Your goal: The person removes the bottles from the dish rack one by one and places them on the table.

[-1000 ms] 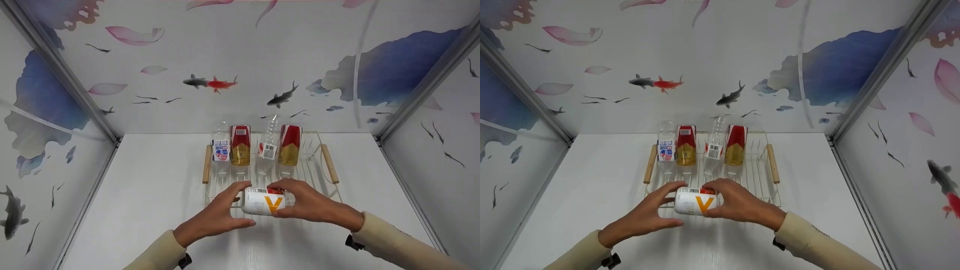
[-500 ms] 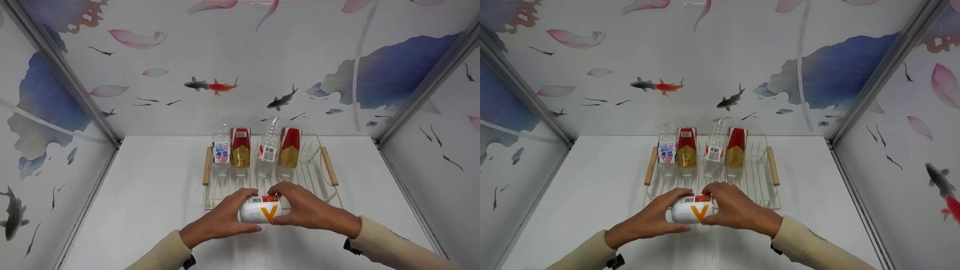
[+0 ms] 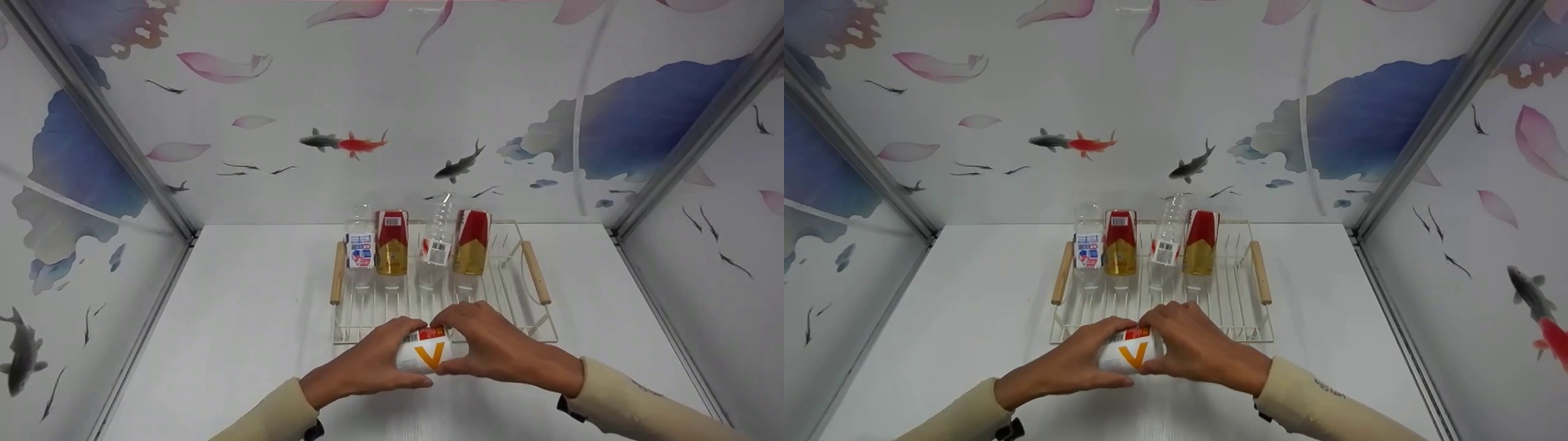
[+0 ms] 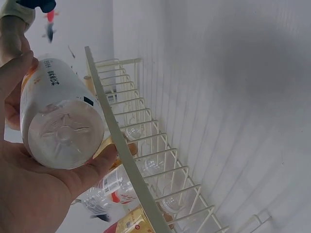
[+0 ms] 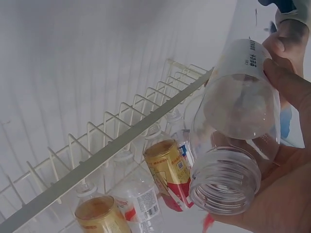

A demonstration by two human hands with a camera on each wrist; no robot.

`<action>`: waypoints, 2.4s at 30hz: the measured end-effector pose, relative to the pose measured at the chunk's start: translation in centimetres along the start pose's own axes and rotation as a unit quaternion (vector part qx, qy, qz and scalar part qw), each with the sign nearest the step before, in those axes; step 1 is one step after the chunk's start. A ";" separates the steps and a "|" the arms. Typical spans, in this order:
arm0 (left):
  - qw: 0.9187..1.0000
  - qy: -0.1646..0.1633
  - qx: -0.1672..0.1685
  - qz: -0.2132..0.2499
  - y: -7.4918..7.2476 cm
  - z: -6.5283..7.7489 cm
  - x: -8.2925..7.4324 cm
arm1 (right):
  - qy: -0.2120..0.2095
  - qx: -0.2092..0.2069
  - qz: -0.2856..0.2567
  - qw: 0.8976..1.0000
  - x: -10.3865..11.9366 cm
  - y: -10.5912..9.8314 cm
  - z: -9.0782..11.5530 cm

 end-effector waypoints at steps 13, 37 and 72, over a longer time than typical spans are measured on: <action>0.997 0.027 -0.003 -0.079 0.4 -0.4 -0.7 | -0.030 0.001 0.022 0.999 0.4 0.1 0.0; 0.994 -0.013 -0.073 -0.085 -1.4 0.4 -1.0 | -0.014 -0.056 -0.058 0.997 -1.0 -3.0 -0.3; 0.974 0.006 -0.221 -0.053 -6.5 2.8 -0.1 | 0.033 -0.113 -0.084 0.989 -3.5 -4.5 -0.9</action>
Point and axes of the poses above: each hand's wrist, its own z-axis away from the middle knuckle, its own y-axis out of the palm, x = y × z, the point moved 3 cm from there along -z, towards the middle knuckle, and after that the axes turned 12 degrees about -x, right-handed, at the moved point
